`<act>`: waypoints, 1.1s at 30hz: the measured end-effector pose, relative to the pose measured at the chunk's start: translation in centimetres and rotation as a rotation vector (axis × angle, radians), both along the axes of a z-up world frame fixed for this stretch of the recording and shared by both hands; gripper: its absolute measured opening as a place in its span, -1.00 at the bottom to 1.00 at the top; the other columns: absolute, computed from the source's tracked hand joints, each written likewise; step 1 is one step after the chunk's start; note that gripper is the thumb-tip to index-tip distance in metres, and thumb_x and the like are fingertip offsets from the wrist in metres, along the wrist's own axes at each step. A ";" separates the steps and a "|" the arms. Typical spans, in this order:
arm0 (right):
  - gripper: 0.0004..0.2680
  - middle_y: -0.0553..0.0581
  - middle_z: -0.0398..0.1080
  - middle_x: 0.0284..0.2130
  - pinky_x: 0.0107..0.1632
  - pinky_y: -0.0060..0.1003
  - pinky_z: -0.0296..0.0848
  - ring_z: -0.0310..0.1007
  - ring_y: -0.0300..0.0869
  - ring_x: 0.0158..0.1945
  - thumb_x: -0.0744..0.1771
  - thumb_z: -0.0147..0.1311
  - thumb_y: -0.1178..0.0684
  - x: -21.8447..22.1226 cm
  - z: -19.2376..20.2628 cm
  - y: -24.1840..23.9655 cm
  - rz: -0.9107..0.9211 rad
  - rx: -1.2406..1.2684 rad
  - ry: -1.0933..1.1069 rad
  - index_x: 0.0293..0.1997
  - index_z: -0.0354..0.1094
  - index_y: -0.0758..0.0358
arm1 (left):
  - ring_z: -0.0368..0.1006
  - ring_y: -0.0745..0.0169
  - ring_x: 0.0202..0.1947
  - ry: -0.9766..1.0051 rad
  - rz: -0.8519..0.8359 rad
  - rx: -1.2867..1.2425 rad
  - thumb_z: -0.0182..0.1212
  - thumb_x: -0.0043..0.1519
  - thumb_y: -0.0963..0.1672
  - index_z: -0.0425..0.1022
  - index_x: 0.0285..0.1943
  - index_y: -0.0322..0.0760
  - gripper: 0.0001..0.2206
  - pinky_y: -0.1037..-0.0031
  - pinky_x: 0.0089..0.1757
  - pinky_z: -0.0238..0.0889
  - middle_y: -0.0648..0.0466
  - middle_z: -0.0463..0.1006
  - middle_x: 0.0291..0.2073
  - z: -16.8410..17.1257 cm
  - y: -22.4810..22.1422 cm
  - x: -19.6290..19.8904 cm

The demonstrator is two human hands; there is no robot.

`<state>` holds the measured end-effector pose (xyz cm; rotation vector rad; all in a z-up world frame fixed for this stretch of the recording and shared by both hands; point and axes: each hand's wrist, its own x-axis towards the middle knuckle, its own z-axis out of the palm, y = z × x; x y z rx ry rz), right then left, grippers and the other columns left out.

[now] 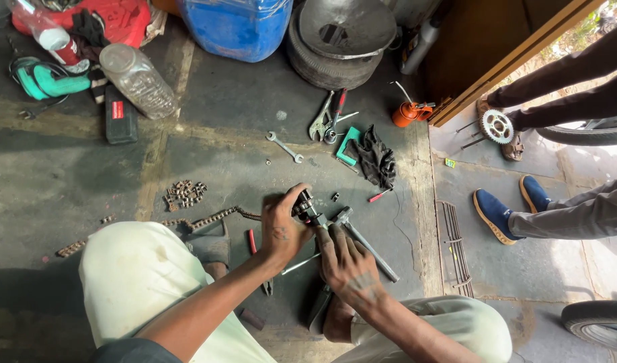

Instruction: The person sits on the workshop floor and works on a motorcycle drive chain using a chain breaker tool, pliers, and a hammer. They position the chain in the tool, turn the tool's pin to press a link, and manipulate chain links and small pins by hand.

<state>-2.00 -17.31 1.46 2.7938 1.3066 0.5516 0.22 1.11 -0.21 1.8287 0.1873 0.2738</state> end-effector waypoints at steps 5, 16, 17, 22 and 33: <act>-0.48 0.34 0.48 -0.26 -0.20 -0.04 0.53 0.55 0.09 -0.29 0.36 0.09 0.09 1.7 2.0 1.5 -0.161 0.171 0.192 0.48 -0.05 0.49 | 0.45 0.10 -0.36 -0.731 0.104 0.516 0.50 -0.11 -0.13 0.51 0.12 -0.33 -0.44 0.24 -0.18 0.23 0.08 0.56 -0.45 3.4 1.7 1.5; -0.81 0.29 0.43 -0.35 -0.30 -0.12 0.41 0.45 0.07 -0.38 0.43 0.04 0.07 5.5 7.6 2.5 0.097 0.828 0.064 0.11 0.36 0.36 | 0.53 -0.09 -0.44 -0.717 0.179 0.520 0.58 -0.01 0.07 0.50 0.11 -0.38 -0.37 0.19 -0.32 0.40 -0.07 0.57 -0.44 7.4 1.2 2.7; -0.84 0.26 0.40 -0.39 -0.32 -0.15 0.39 0.42 0.04 -0.41 0.45 -0.02 0.08 6.4 6.5 2.2 0.115 0.890 0.020 0.07 0.37 0.37 | 0.57 -0.08 -0.40 -0.691 0.200 0.471 0.60 -0.02 0.07 0.50 0.08 -0.35 -0.38 0.20 -0.29 0.43 -0.06 0.60 -0.41 7.9 0.8 2.8; -0.66 0.07 0.17 -0.59 -0.41 -0.30 0.12 0.10 -0.26 -0.50 0.52 -0.13 -0.02 8.3 7.6 2.9 -0.041 1.135 0.294 -0.38 0.24 0.39 | 0.60 -0.10 -0.15 -0.611 0.198 0.407 0.61 -0.03 0.02 0.42 0.26 -0.34 -0.29 0.24 -0.09 0.48 -0.10 0.62 -0.13 8.1 0.0 2.1; -0.55 -0.06 0.25 -0.61 -0.45 -0.43 0.11 0.21 -0.40 -0.54 0.51 -0.20 -0.25 12.0 9.3 -1.6 -0.040 1.458 0.438 -0.33 0.45 0.36 | 0.43 -0.27 0.04 0.313 -0.387 0.919 0.27 0.17 0.12 0.33 0.30 -0.09 -0.44 0.02 0.00 0.31 -0.22 0.48 0.02 -14.7 4.4 0.3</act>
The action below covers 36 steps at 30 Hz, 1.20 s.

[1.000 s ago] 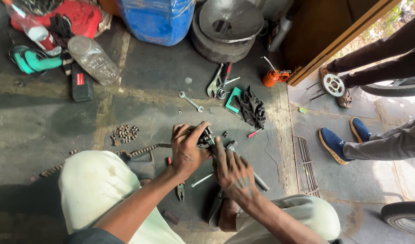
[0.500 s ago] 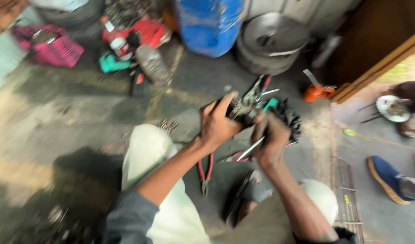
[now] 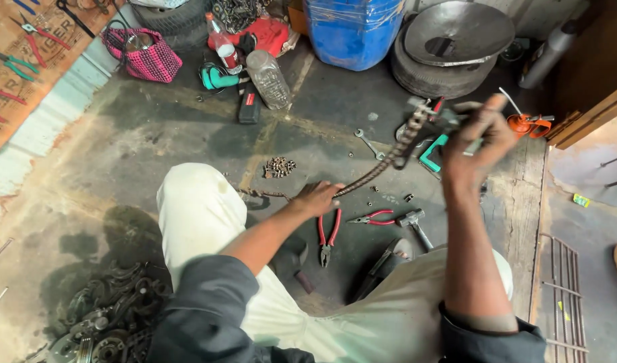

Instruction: The person sits on the workshop floor and works on a motorcycle drive chain using a chain breaker tool, pliers, and a hammer. They position the chain in the tool, turn the tool's pin to press a link, and manipulate chain links and small pins by hand.

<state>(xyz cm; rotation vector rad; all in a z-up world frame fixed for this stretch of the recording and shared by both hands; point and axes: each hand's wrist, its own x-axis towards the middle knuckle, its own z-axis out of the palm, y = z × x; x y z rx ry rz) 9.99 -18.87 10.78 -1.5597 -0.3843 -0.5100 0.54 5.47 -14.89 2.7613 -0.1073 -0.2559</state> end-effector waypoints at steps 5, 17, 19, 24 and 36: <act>-0.50 0.14 0.47 -0.49 -0.39 -0.38 0.22 0.30 -0.29 -0.53 0.54 -0.20 -0.26 3.5 -2.5 -5.3 0.025 0.064 -0.096 -0.43 0.32 0.39 | 0.47 -0.31 -0.12 -0.203 0.166 -0.313 0.12 0.36 -0.10 0.44 0.23 0.04 -0.74 0.02 -0.07 0.34 -0.24 0.53 -0.20 -8.0 -5.6 -0.4; -0.55 -0.06 0.22 -0.57 -0.35 -0.41 0.14 0.14 -0.40 -0.45 0.55 -0.20 -0.22 2.4 -4.4 -7.1 -0.033 -0.398 0.017 -0.41 0.24 0.33 | 0.45 -0.20 0.09 0.086 -0.114 -0.481 0.48 0.10 -0.05 0.40 0.29 -0.20 -0.44 0.12 0.10 0.31 -0.20 0.56 0.00 -4.2 -17.8 -1.7; -0.55 -0.09 0.22 -0.62 -0.42 -0.41 0.10 0.12 -0.41 -0.52 0.52 -0.19 -0.22 0.5 -2.2 -4.5 -0.006 -0.311 0.071 -0.47 0.27 0.29 | 0.49 -0.03 0.09 -0.030 -0.094 -0.738 0.47 0.05 -0.08 0.34 0.33 -0.23 -0.37 0.21 0.08 0.37 -0.10 0.56 0.04 -2.1 -15.2 -0.6; -0.55 -0.10 0.17 -0.68 -0.50 -0.40 0.02 0.07 -0.42 -0.59 0.48 -0.16 -0.23 -1.0 -2.7 -1.3 0.002 -0.182 0.107 -0.52 0.26 0.30 | 0.43 0.21 0.12 -0.212 -0.189 -1.175 0.51 -0.01 -0.13 0.18 0.40 -0.30 -0.23 0.35 0.05 0.34 0.03 0.46 0.14 17.7 -9.1 -1.3; -0.66 -0.02 0.24 -0.56 -0.39 -0.41 0.24 0.23 -0.37 -0.44 0.47 -0.08 -0.15 -3.4 -2.4 0.3 0.035 -0.266 0.143 -0.35 0.31 0.33 | 0.39 0.49 -0.52 -0.273 0.070 -1.515 0.45 0.10 -0.16 0.30 -0.14 -0.27 -0.67 0.55 -0.45 0.29 0.18 0.51 -0.49 21.8 -7.3 1.5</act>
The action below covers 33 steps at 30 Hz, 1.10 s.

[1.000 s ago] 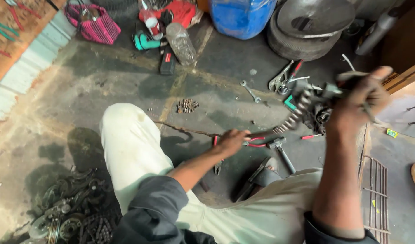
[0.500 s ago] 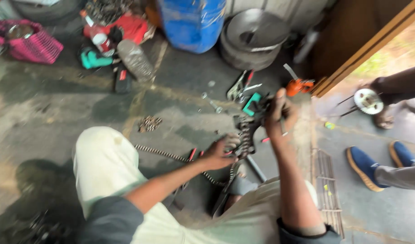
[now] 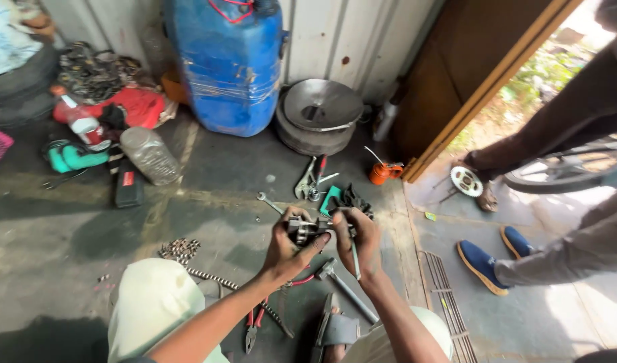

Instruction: The person sits on the workshop floor and works on a motorcycle drive chain using a chain breaker tool, pliers, and a hammer. They position the chain in the tool, turn the tool's pin to press a link, and manipulate chain links and small pins by hand.

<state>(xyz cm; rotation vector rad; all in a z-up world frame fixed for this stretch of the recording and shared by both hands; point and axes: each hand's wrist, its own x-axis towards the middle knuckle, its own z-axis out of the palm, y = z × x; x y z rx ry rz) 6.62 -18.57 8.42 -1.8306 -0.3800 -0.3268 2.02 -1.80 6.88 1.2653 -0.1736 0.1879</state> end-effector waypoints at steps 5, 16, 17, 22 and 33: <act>-0.70 0.26 0.47 -0.22 -0.20 -0.23 0.53 0.56 0.00 -0.24 0.24 0.37 -0.03 -1.7 2.0 0.4 0.060 -0.435 -0.450 -0.09 0.45 0.37 | 0.45 0.47 -0.46 -0.176 0.147 0.082 0.51 0.07 -0.18 0.31 -0.18 -0.29 -0.64 0.56 -0.38 0.35 0.14 0.53 -0.49 -1.5 1.4 0.4; -0.67 0.38 0.43 0.12 -0.02 -0.16 0.56 0.56 0.09 0.00 0.28 0.28 0.11 -3.4 4.1 -1.2 0.262 -0.608 -0.686 0.16 0.41 0.33 | 0.46 0.47 -0.46 -0.116 0.161 -0.038 0.53 0.08 -0.16 0.40 -0.14 -0.30 -0.67 0.55 -0.37 0.36 0.13 0.60 -0.46 0.5 2.7 -0.4; -0.69 0.37 0.43 0.12 0.01 -0.16 0.56 0.57 0.10 0.05 0.30 0.23 0.18 -3.5 3.5 -1.2 0.209 -0.594 -0.709 0.18 0.42 0.28 | 0.46 0.47 -0.46 -0.137 0.149 -0.019 0.53 0.08 -0.16 0.40 -0.14 -0.30 -0.67 0.56 -0.36 0.36 0.14 0.60 -0.45 0.4 2.8 -0.7; -0.66 0.33 0.44 0.15 0.05 -0.17 0.58 0.58 0.10 0.10 0.30 0.20 0.27 -2.5 1.4 -1.4 0.247 -0.507 -0.592 0.23 0.38 0.29 | 0.45 0.48 -0.45 -0.141 0.153 0.019 0.54 0.06 -0.15 0.39 -0.19 -0.31 -0.66 0.56 -0.35 0.37 0.16 0.56 -0.46 -0.6 3.0 0.0; -0.78 0.17 0.52 0.01 0.03 -0.23 0.59 0.60 0.02 0.04 0.29 0.22 0.28 -3.2 1.2 -1.9 0.308 -0.529 -0.424 0.02 0.47 0.25 | 0.43 0.49 -0.41 -0.065 0.159 0.135 0.56 0.04 -0.08 0.45 -0.20 -0.31 -0.65 0.54 -0.29 0.37 0.17 0.57 -0.43 -2.0 2.6 -4.2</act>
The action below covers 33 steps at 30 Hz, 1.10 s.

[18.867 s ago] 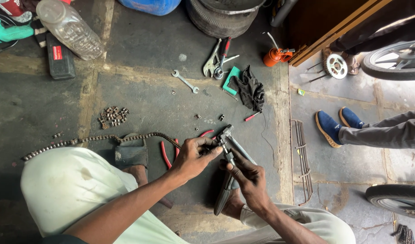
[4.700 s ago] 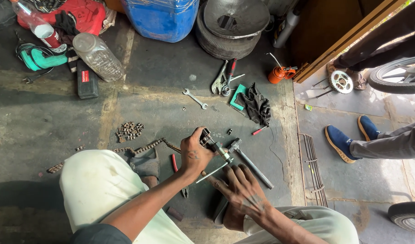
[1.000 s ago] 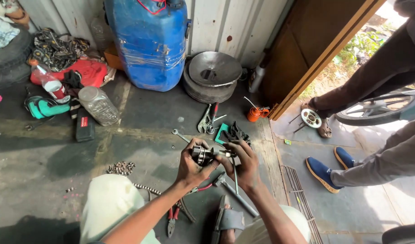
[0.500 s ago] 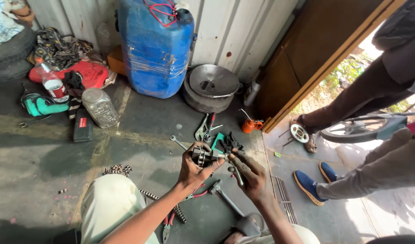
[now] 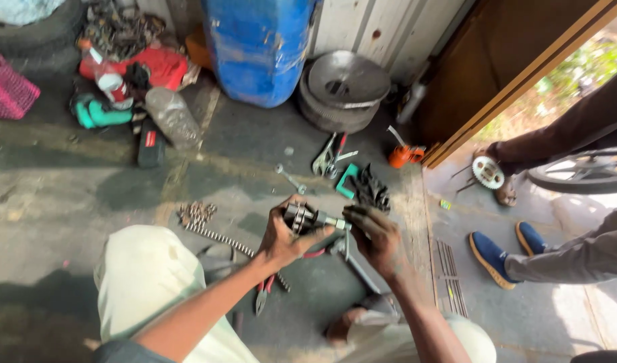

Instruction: The person sits on the workshop floor and works on a motorcycle drive chain using a chain breaker tool, pliers, and a hammer. They position the chain in the tool, turn the tool's pin to press a link, and manipulate chain links and small pins by hand.

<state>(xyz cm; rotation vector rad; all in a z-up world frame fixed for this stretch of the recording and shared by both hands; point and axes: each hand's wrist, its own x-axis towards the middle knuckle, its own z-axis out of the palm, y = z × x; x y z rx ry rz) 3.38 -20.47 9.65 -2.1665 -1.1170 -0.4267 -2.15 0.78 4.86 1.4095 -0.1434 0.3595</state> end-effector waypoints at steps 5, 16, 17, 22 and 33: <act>-0.71 0.19 0.50 -0.02 0.02 -0.22 0.57 0.58 0.04 0.02 0.22 0.12 0.37 -0.6 0.1 0.7 -0.016 -0.005 0.045 0.00 0.48 0.26 | 0.46 0.46 -0.43 0.030 0.075 0.113 0.58 0.00 -0.07 0.46 -0.23 -0.32 -0.63 0.53 -0.32 0.38 0.14 0.59 -0.46 0.5 -0.2 -1.2; -0.58 0.29 0.41 0.08 0.13 -0.01 0.40 0.40 0.18 0.12 0.24 0.24 -0.08 -1.0 -1.1 2.2 0.146 -0.142 0.125 0.14 0.37 0.36 | 0.52 0.45 -0.42 0.107 0.084 0.006 0.55 0.03 -0.04 0.47 -0.19 -0.34 -0.62 0.53 -0.31 0.44 0.12 0.64 -0.43 -2.8 2.1 -2.2; -0.53 0.31 0.40 0.13 0.15 0.02 0.38 0.38 0.19 0.14 0.26 0.20 -0.22 -0.8 -1.4 2.2 0.174 -0.149 0.088 0.16 0.36 0.37 | 0.51 0.45 -0.42 0.088 0.093 0.019 0.55 0.04 -0.03 0.48 -0.19 -0.35 -0.62 0.53 -0.31 0.44 0.11 0.63 -0.43 -2.8 2.2 -2.0; -0.51 0.34 0.40 0.15 0.22 0.02 0.40 0.42 0.21 0.19 0.39 -0.07 -0.34 1.3 -2.8 2.5 0.221 -0.052 -0.025 0.14 0.34 0.41 | 0.51 0.43 -0.43 0.061 0.096 -0.022 0.57 0.03 -0.01 0.46 -0.22 -0.35 -0.59 0.53 -0.33 0.44 0.10 0.61 -0.44 -3.0 1.8 -0.6; -0.52 0.35 0.49 -0.05 0.17 0.02 0.49 0.56 0.21 0.09 0.46 -0.27 -0.28 2.2 -4.1 3.1 0.195 0.091 -0.190 0.02 0.40 0.49 | 0.52 0.43 -0.51 -0.018 0.123 0.065 0.55 0.05 0.04 0.40 -0.24 -0.30 -0.55 0.56 -0.40 0.44 0.14 0.58 -0.51 -1.1 0.5 0.6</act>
